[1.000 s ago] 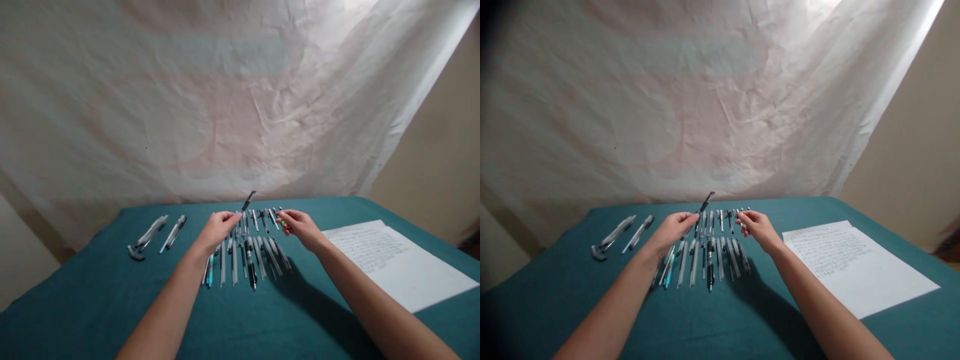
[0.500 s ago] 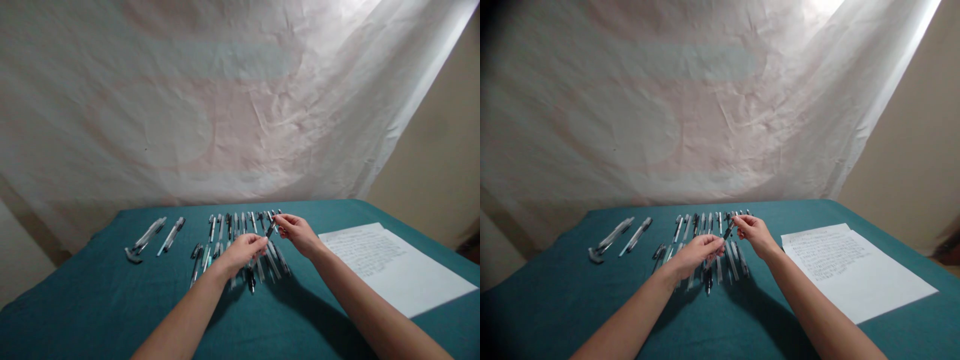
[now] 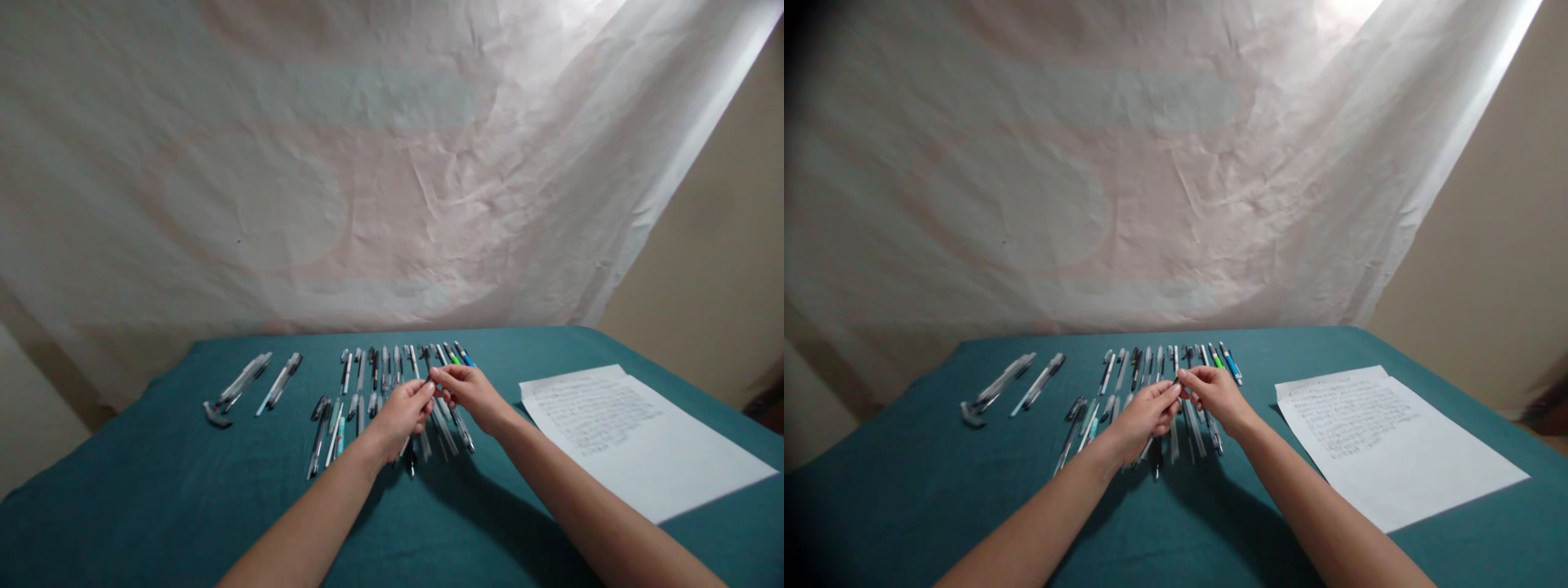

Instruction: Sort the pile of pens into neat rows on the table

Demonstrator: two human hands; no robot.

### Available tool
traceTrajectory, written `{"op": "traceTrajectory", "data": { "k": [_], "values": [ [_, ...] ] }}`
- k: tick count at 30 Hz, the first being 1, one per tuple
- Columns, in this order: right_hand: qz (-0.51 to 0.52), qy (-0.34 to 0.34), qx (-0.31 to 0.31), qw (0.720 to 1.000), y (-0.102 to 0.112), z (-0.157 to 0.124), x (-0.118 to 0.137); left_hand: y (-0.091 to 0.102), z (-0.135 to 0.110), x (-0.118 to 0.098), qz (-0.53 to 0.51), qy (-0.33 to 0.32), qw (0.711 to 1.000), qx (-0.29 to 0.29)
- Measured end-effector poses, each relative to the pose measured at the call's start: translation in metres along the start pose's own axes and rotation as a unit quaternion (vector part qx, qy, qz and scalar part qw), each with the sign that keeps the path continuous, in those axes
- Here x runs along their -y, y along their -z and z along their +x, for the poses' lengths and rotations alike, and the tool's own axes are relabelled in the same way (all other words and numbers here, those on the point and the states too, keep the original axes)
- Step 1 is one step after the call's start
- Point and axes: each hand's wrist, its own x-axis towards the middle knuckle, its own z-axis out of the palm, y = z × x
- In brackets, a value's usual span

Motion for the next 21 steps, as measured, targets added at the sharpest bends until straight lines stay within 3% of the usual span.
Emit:
{"op": "traceTrajectory", "data": {
  "k": [12,17,21],
  "values": [
    [-0.019,0.006,-0.02,1.0,0.005,0.002,0.002,-0.002,-0.004,0.001,0.023,0.026,0.999,0.005],
    [0.014,0.03,-0.068,0.997,0.033,0.014,-0.004,-0.002,-0.001,-0.001,0.004,0.045,0.999,-0.028],
    [-0.111,-0.015,-0.103,0.988,0.061,0.026,-0.031,-0.001,0.002,0.0,-0.028,0.046,0.997,-0.06]
  ]
}}
